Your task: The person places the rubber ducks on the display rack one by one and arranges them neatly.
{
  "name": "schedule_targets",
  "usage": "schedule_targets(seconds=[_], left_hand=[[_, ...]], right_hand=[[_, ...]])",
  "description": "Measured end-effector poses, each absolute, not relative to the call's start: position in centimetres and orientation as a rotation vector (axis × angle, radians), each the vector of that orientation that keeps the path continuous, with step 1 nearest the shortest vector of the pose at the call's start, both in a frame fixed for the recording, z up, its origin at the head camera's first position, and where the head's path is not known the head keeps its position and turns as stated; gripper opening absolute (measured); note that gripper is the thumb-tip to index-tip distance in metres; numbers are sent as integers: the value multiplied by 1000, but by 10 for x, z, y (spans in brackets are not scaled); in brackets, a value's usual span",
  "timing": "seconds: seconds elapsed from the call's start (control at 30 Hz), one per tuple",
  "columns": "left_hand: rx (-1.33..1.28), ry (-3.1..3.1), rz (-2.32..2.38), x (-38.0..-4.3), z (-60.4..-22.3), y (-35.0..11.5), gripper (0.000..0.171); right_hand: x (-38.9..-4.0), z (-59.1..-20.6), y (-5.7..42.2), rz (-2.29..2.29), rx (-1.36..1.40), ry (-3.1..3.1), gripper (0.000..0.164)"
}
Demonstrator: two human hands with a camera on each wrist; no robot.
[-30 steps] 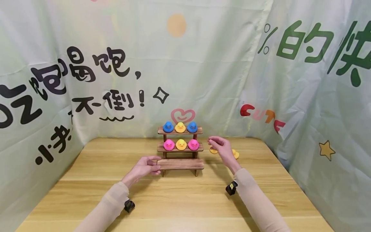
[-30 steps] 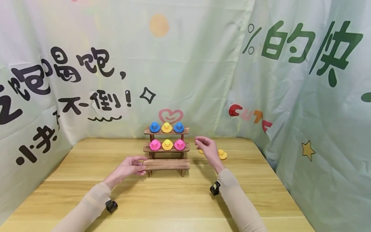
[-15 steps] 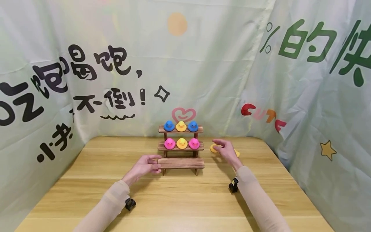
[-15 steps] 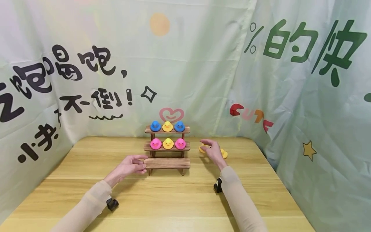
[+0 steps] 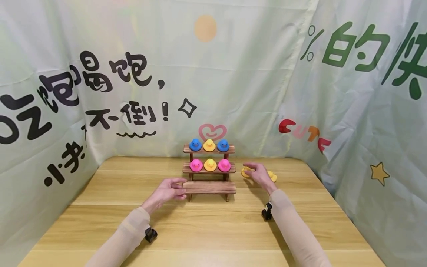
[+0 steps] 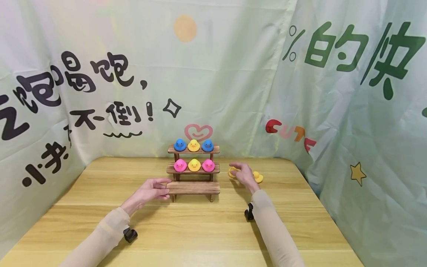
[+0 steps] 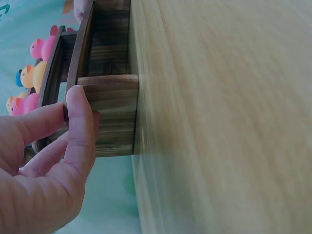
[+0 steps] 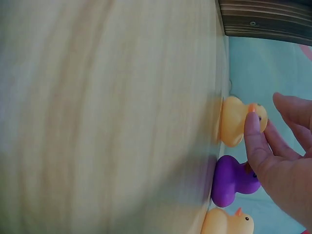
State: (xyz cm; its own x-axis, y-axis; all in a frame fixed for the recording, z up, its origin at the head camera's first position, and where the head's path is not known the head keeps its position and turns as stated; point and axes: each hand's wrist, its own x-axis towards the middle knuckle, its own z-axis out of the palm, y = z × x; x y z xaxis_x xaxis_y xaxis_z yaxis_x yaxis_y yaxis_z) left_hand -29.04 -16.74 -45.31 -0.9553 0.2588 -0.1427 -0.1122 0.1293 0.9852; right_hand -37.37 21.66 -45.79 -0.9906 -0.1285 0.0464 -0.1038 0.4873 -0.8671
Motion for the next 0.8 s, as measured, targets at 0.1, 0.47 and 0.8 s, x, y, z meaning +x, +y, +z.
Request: schedule_targets(seconds=[0.1,0.47,0.8], left_hand=[[155,2135,1899,-291,-452,-168,53],[153,2118,1912,-291,-452,-168,53],[154,2085,1928,-292,-456,-168,54]], right_hand=[[-374,-458,216,-1573,-239,2681,41],[-373,-459,215,-1513,-375,2622,42],[-369,-457,213,-1367,-442,2636,40]])
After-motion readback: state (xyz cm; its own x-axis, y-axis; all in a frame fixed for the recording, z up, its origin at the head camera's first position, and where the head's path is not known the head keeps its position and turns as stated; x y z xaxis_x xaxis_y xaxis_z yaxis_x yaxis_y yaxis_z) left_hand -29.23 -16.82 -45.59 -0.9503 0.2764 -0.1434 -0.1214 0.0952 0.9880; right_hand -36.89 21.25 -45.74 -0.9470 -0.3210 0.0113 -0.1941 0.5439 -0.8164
